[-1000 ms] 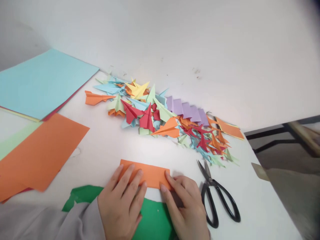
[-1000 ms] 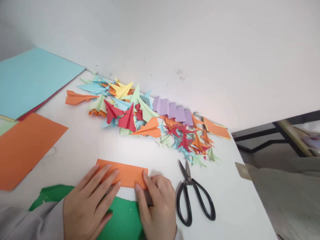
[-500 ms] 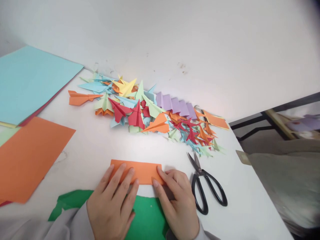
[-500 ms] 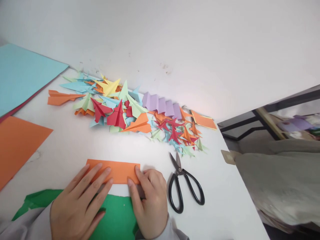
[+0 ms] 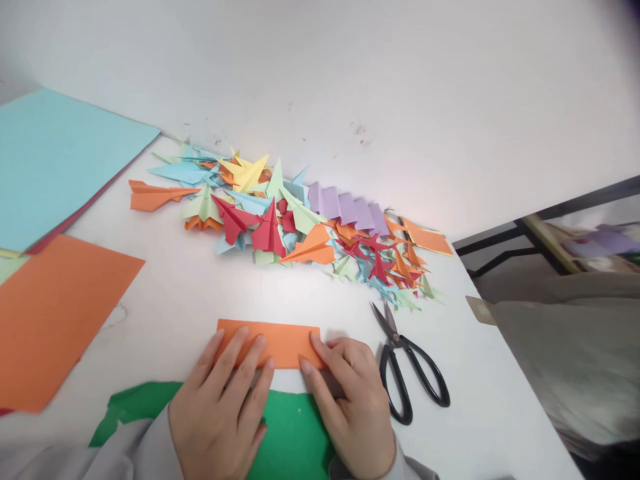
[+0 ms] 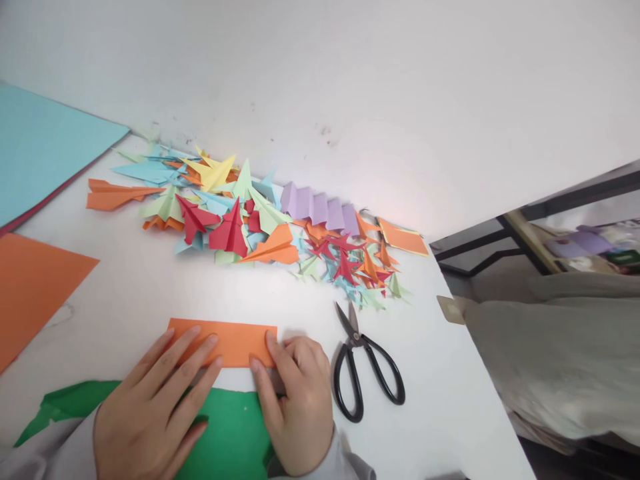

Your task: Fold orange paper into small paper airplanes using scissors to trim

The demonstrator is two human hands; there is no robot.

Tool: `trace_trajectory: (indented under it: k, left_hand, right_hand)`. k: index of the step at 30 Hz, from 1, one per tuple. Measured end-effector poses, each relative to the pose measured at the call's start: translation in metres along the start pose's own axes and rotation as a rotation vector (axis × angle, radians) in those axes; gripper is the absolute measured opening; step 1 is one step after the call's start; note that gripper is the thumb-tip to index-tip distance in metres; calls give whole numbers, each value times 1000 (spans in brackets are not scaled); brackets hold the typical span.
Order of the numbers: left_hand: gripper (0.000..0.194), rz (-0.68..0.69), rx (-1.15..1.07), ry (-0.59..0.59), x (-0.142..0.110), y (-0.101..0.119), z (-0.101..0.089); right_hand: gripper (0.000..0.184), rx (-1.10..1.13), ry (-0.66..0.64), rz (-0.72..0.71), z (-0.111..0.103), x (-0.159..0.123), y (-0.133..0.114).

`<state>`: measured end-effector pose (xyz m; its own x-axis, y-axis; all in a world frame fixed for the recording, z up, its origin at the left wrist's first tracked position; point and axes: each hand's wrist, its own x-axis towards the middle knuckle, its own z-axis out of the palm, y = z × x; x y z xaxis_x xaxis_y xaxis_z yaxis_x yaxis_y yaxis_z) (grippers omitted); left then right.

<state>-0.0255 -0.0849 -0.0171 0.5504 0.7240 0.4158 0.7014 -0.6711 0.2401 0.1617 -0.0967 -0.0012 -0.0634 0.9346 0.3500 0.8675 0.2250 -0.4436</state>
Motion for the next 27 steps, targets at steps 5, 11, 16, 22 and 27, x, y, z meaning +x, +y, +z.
trace_trajectory:
  k: [5,11,16,22,27]
  left_hand:
    - [38,4,0,38,0,0,1]
    - [40,21,3,20,-3,-1,4]
    - [38,5,-17,46,-3,-1,4]
    - [36,26,5,30,-2,-2,2]
    - [36,30,3,32,-1,-2,1]
  right_hand:
    - [29,1,25,-5,1,0,1]
    - [29,14,29,19,0,0,0]
    - [27,-4,23,13,0,1,-2]
    - [27,26,33,23,0,1,-1]
    - [29,36,34,27,0,1,0]
